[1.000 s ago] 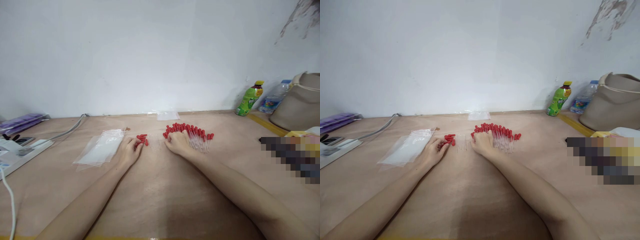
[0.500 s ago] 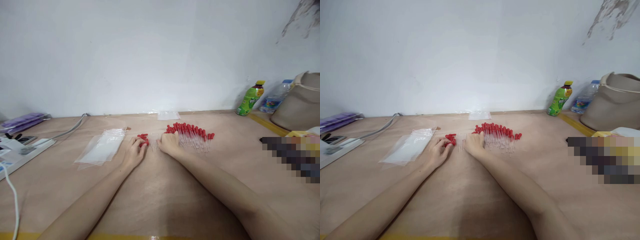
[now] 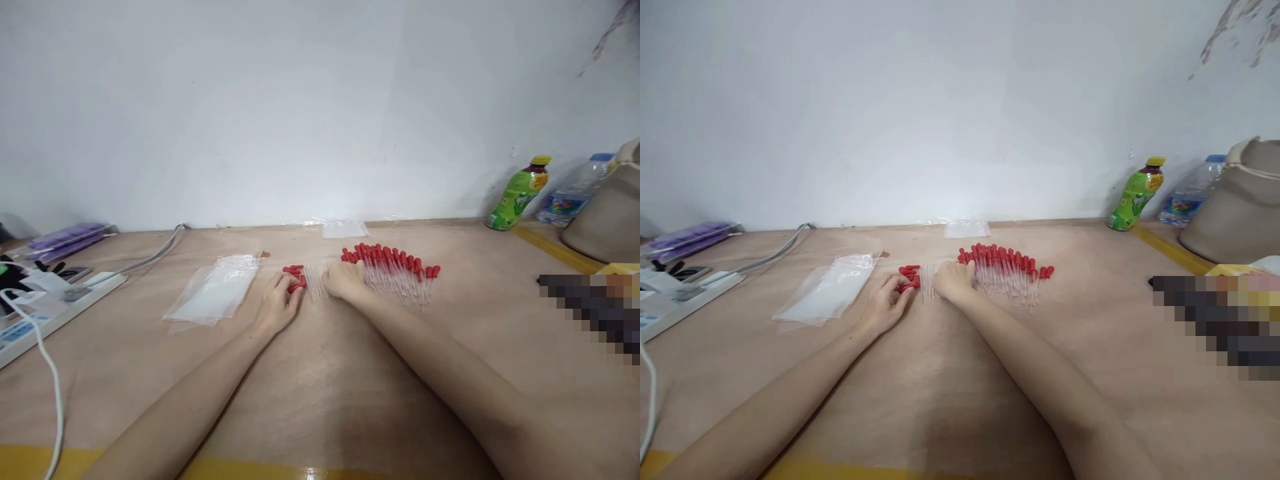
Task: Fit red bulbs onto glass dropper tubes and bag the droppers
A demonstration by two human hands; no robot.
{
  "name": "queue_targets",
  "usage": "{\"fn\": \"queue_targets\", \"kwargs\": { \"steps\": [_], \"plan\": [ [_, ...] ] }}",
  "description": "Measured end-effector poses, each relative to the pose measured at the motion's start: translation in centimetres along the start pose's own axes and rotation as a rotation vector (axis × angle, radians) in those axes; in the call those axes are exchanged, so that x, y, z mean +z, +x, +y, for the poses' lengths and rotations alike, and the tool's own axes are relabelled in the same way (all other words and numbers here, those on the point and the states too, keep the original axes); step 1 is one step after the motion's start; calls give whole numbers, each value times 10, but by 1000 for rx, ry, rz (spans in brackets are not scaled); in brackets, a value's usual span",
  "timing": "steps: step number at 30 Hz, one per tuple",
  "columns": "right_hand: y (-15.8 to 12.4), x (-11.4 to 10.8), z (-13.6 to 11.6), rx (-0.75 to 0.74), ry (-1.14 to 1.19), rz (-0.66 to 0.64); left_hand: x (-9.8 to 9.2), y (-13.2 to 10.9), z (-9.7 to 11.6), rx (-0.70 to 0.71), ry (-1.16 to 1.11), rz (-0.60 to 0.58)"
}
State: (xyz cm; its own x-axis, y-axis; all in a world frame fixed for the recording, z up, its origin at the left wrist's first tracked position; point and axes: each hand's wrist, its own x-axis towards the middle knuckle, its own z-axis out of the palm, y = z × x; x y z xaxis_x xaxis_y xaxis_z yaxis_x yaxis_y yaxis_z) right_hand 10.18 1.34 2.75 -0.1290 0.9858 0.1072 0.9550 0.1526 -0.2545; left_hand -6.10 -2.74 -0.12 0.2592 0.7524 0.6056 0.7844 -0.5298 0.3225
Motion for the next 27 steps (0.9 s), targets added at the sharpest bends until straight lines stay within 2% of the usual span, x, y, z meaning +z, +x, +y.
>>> {"fn": "queue_targets", "kwargs": {
  "steps": [3,6,10,13,18,27],
  "plan": [
    [-11,-9,15,-65,21,73,-1,-1,0,-20,-16,-27],
    [-26,-14,41,-200,117,189,-1,-3,4,-33,-46,-55],
    [-51,-7,79,-420,255,265,5,-8,17,-8,-77,-83],
    [-69,0,96,-506,300,286,12,-11,31,75,-129,-139],
    [-84,3,96,-524,340,276,18,-11,46,154,-171,-222],
    [-83,-1,86,-542,275,223,17,-10,43,136,-188,-220]
  ]
}}
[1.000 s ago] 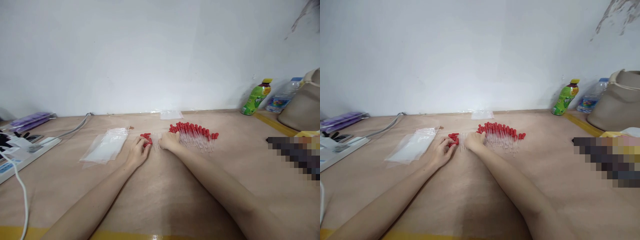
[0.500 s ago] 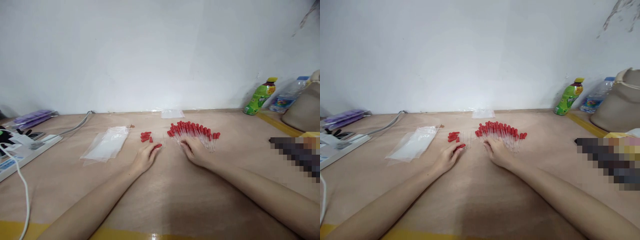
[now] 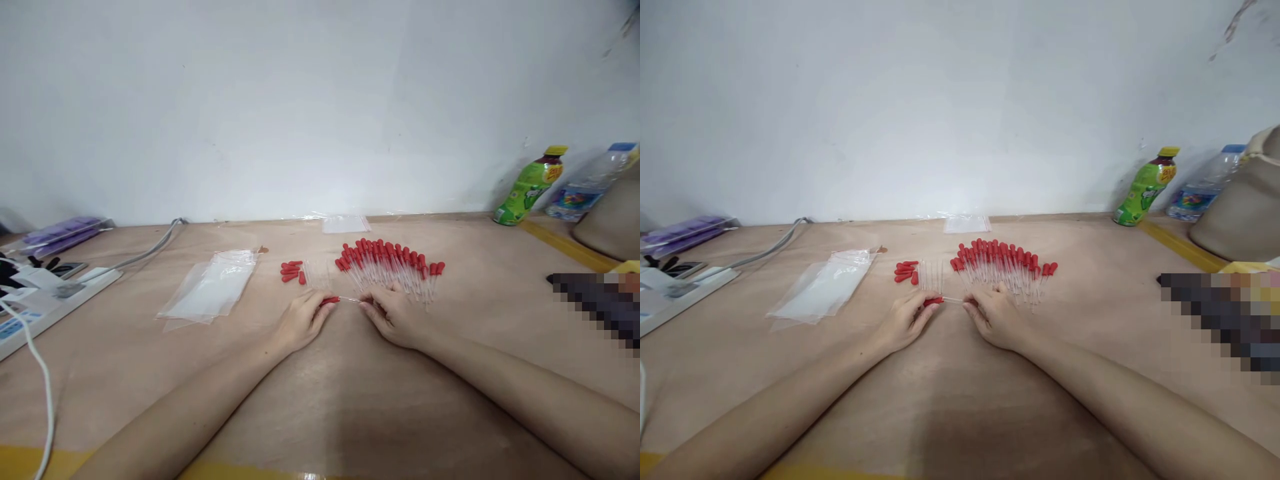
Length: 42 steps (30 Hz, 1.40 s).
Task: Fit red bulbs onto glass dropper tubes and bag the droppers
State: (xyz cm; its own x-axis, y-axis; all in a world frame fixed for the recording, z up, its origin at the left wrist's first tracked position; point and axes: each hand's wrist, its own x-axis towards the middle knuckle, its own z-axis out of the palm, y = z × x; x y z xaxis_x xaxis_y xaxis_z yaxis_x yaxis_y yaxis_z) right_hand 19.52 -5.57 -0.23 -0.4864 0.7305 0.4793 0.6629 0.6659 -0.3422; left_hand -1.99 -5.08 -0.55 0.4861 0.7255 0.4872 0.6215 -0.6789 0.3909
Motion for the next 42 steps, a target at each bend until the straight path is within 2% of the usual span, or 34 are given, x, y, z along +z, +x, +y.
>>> {"fn": "queue_targets", "kwargs": {
  "steps": [8,14,21,29,36,42],
  "plan": [
    [1,1,7,-32,95,-38,0,0,3,-110,-190,-34],
    [1,0,12,-44,83,-95,1,-1,-1,-95,-312,-148],
    [-2,3,11,-59,-38,-75,1,-1,-1,-87,-258,-197],
    [-2,2,-1,-111,-141,-31,4,-3,-3,-69,-167,-195],
    [0,12,-1,-105,-120,-10,2,-2,-1,-9,-97,-174],
    [3,14,-3,-87,-73,-48,3,-2,-3,68,-72,-155]
  ]
}}
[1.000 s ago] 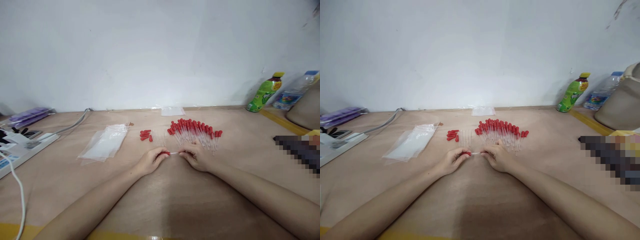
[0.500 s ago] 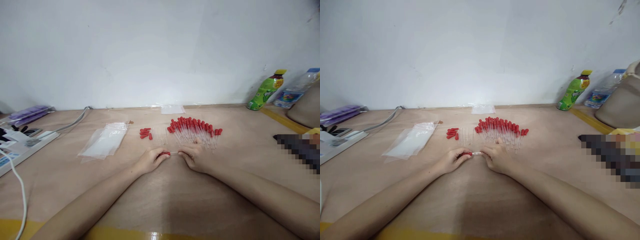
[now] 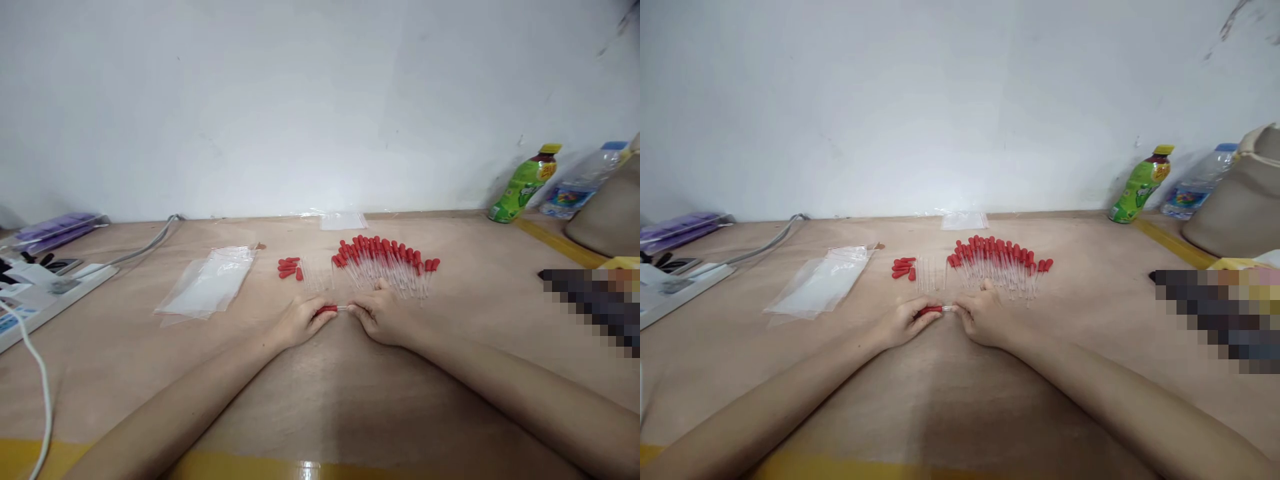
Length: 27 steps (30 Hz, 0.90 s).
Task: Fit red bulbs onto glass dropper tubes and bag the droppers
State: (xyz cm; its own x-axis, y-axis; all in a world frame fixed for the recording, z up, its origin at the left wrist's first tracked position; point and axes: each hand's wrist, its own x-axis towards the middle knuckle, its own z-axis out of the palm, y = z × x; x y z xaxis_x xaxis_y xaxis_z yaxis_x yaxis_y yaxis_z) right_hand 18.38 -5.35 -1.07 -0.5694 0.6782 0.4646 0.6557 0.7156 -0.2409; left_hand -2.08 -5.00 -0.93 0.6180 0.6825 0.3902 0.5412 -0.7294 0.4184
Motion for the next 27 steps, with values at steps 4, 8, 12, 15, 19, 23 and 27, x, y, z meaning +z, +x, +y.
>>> {"fn": "queue_targets", "kwargs": {
  "steps": [4,8,12,15,19,23,27],
  "plan": [
    [3,-3,-3,55,28,-62,-1,0,-2,33,49,-12],
    [6,-4,-5,114,43,-116,-1,0,-4,74,93,-42],
    [13,-11,-11,157,84,-181,-3,2,-7,132,132,2],
    [19,-23,-12,212,130,-253,-9,3,-10,153,161,125],
    [32,-40,6,398,324,-268,-22,2,-24,27,250,332],
    [54,-43,35,658,248,-52,-28,2,-43,-177,298,466],
    [75,-25,50,780,22,100,-27,3,-54,-292,257,519]
  ]
}}
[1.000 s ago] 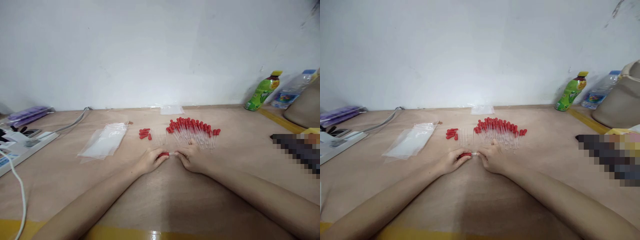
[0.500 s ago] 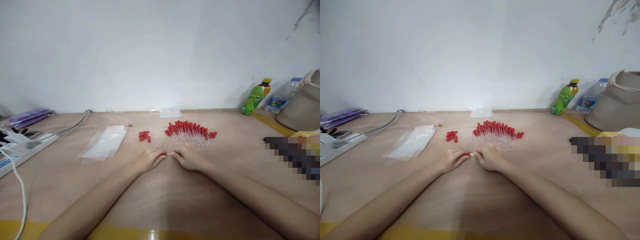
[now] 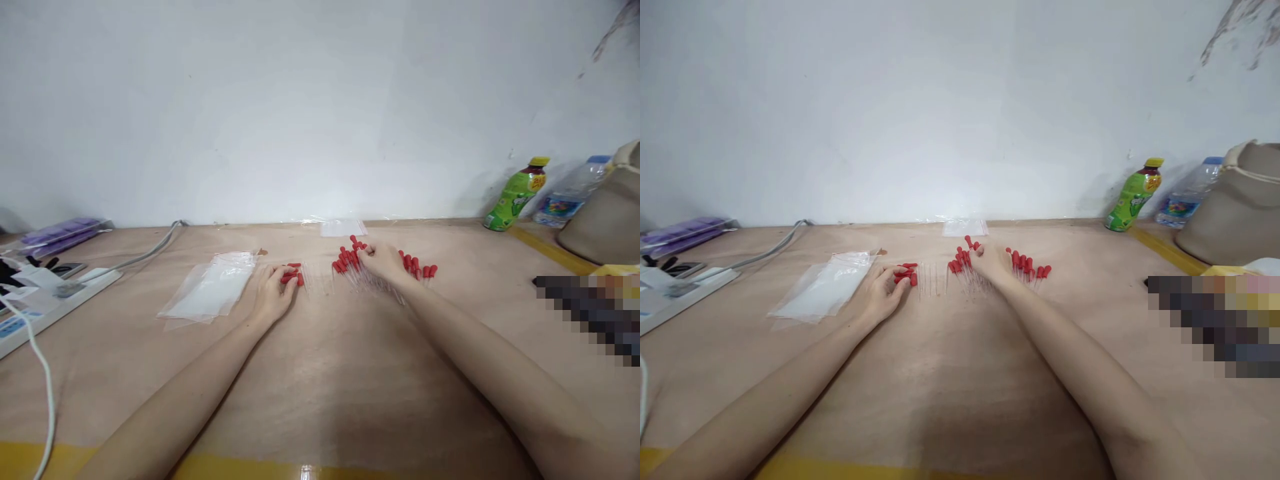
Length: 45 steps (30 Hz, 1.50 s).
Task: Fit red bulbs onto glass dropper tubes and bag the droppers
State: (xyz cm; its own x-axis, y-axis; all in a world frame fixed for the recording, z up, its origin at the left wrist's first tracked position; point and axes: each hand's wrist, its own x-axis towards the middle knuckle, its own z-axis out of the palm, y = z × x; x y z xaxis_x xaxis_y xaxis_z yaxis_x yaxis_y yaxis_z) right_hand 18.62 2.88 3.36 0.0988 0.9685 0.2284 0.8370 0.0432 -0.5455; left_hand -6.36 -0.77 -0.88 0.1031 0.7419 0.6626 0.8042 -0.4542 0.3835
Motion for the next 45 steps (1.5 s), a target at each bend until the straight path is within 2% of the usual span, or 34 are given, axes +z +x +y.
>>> {"fn": "queue_targets", "kwargs": {
  "steps": [6,13,18,25,32,36,39,41,45],
  "plan": [
    [6,29,0,-33,-241,83,5,-1,-7,-41,-43,-53],
    [-10,26,-6,-170,-285,112,4,2,-12,-51,2,-98],
    [-29,32,-29,-313,-338,20,6,4,-14,8,16,-97],
    [-26,49,-52,-247,-444,-125,1,5,2,103,104,-66],
    [-27,56,-55,-248,-424,-76,5,8,4,100,160,-81],
    [-38,42,-39,-311,-386,50,0,6,8,62,77,-10],
    [-52,31,-10,-470,-248,160,-8,1,16,72,-28,50],
    [-62,27,14,-555,-132,192,-12,-4,22,138,-138,-36],
    [-77,21,50,-658,-19,204,-15,-15,33,315,-337,-424]
  ]
}}
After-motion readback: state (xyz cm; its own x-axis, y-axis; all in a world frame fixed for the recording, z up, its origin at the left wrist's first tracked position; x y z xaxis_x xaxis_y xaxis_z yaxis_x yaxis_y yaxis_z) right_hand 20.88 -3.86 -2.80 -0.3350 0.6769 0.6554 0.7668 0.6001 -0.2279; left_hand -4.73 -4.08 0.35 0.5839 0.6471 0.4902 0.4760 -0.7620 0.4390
